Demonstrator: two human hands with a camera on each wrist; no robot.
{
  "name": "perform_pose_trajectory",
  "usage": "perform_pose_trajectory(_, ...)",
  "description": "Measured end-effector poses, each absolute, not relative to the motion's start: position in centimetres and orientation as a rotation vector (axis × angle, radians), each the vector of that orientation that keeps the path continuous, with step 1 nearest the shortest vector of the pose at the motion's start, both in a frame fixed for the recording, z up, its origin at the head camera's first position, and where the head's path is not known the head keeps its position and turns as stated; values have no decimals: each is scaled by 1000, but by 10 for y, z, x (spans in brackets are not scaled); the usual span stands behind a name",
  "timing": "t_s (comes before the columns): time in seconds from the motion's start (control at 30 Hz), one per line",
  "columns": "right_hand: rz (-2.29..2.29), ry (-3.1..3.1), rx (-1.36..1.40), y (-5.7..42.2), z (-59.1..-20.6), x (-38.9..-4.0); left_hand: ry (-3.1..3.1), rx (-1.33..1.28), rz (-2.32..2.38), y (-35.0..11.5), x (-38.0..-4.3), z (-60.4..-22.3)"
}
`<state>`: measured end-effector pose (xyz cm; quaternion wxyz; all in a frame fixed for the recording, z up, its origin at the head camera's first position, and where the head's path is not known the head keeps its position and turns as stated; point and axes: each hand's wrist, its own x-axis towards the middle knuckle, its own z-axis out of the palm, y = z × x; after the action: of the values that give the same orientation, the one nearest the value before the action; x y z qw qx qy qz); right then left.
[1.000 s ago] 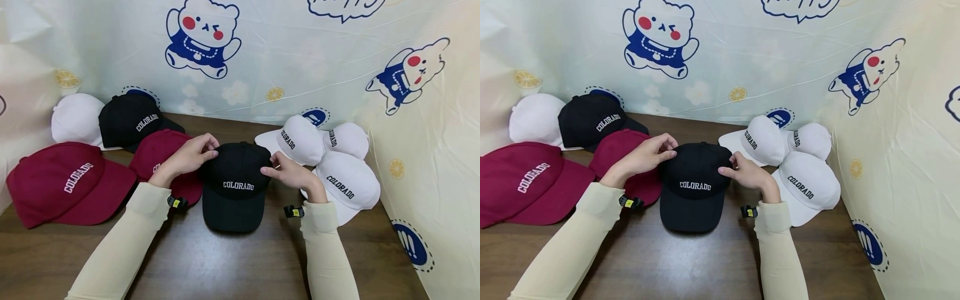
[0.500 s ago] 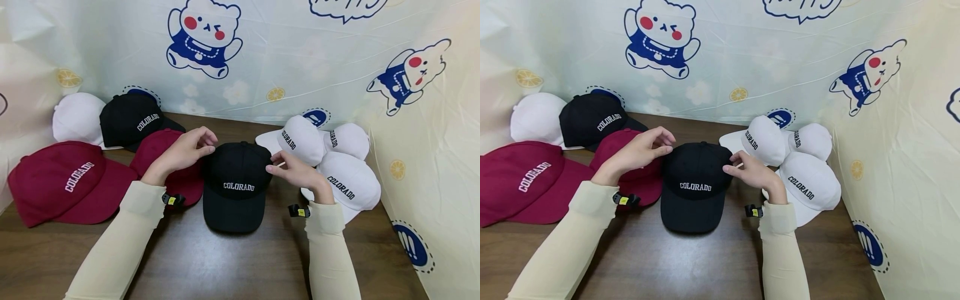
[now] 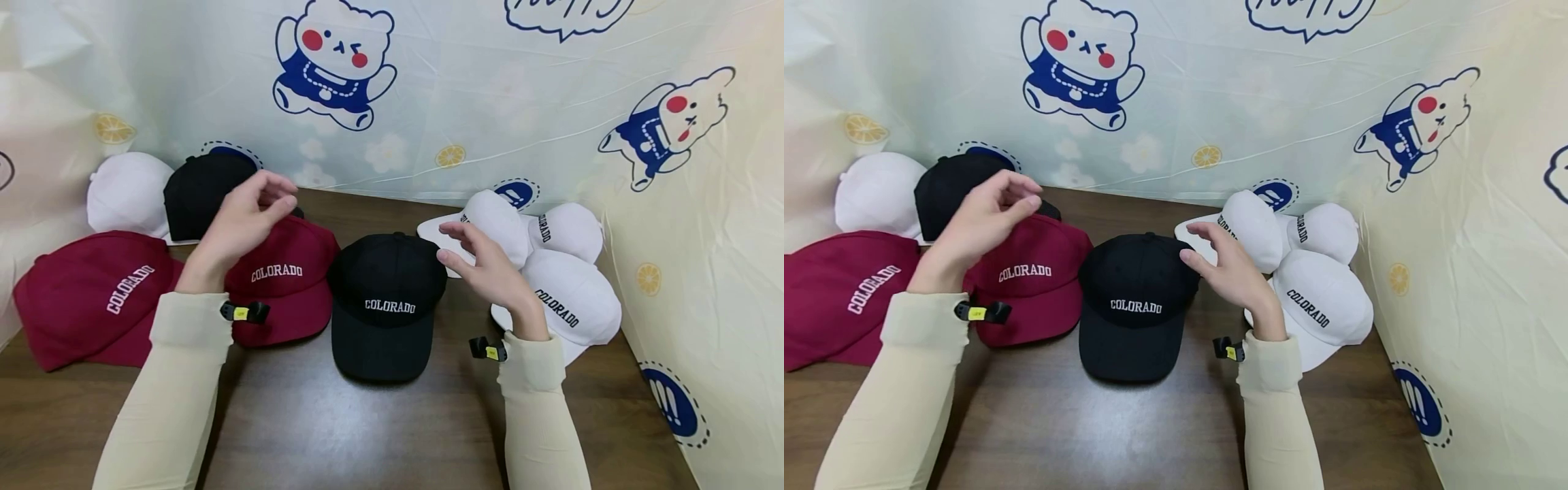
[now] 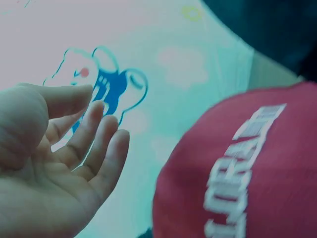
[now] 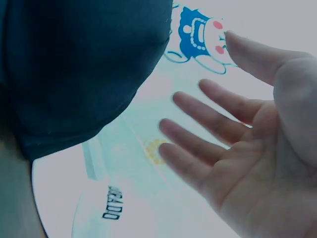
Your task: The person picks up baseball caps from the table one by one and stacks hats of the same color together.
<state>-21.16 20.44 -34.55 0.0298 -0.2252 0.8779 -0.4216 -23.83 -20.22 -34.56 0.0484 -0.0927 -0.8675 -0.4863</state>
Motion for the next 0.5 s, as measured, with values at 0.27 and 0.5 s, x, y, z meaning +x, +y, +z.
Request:
perform_pose_trajectory(0.27,-1306,2792,-861,190,-334,-199,-2388,-7,-1573,-240,-241,-349)
perform_pose_trajectory(0.5,-1200,2848,-896,179,-330,-192,-2220,214,-1703,-264,-239,-350)
